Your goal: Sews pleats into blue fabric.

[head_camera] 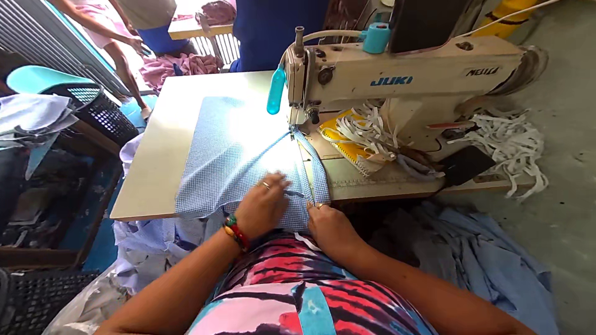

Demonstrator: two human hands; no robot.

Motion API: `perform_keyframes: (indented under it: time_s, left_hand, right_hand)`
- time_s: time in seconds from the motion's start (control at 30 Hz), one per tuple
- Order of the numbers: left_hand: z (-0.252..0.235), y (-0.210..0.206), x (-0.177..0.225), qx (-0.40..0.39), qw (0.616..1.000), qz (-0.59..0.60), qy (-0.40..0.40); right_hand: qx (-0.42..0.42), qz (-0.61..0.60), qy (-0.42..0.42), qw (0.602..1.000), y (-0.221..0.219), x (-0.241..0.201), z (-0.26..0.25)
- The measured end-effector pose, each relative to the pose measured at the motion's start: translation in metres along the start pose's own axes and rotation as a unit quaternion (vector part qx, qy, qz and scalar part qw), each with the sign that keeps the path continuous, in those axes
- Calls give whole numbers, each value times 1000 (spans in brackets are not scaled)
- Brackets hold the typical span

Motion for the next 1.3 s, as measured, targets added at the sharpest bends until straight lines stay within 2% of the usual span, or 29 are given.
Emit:
perform_keyframes:
  time_s: [0.07, 0.2, 0.4, 0.67, 0.73, 0.87, 1.13, 1.3]
  left_hand:
    - [7, -15, 17, -43, 997, 53, -37]
    - [7, -24, 9, -101, 994, 22, -43]
    - [-15, -20, -8, -142, 989, 37, -33]
    - [-43, -27, -35, -119, 991, 33, -59]
    - [-50, -28, -41, -120, 990, 32, -62]
    - [-62, -31, -52, -121, 990, 32, -59]
    - [-85, -34, -69, -127, 990, 19, -52]
    - [-98, -40, -88, -120, 990, 38, -57]
  right_hand:
    - [40, 8, 20, 999, -4, 1, 3]
    - [95, 15, 41, 995, -9, 1, 3]
    - [86, 22, 53, 995, -11, 2, -19]
    - [62, 18, 42, 997, -12, 3, -51]
    - [77, 26, 49, 995, -16, 3, -59]
    - [47, 33, 33, 998, -18, 3, -76]
    - [76, 37, 35, 996, -24, 11, -105]
    - [51, 43, 20, 998, -23, 13, -124]
Point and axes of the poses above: each hand's wrist, its own z-axis away from the middle knuckle, its own y-axis out of the back of the hand, x = y × z, the point moved 2 cm from there along -z, towards the middle knuckle, and after that the axes turned 14 degrees about x, right-handed, at the moved point
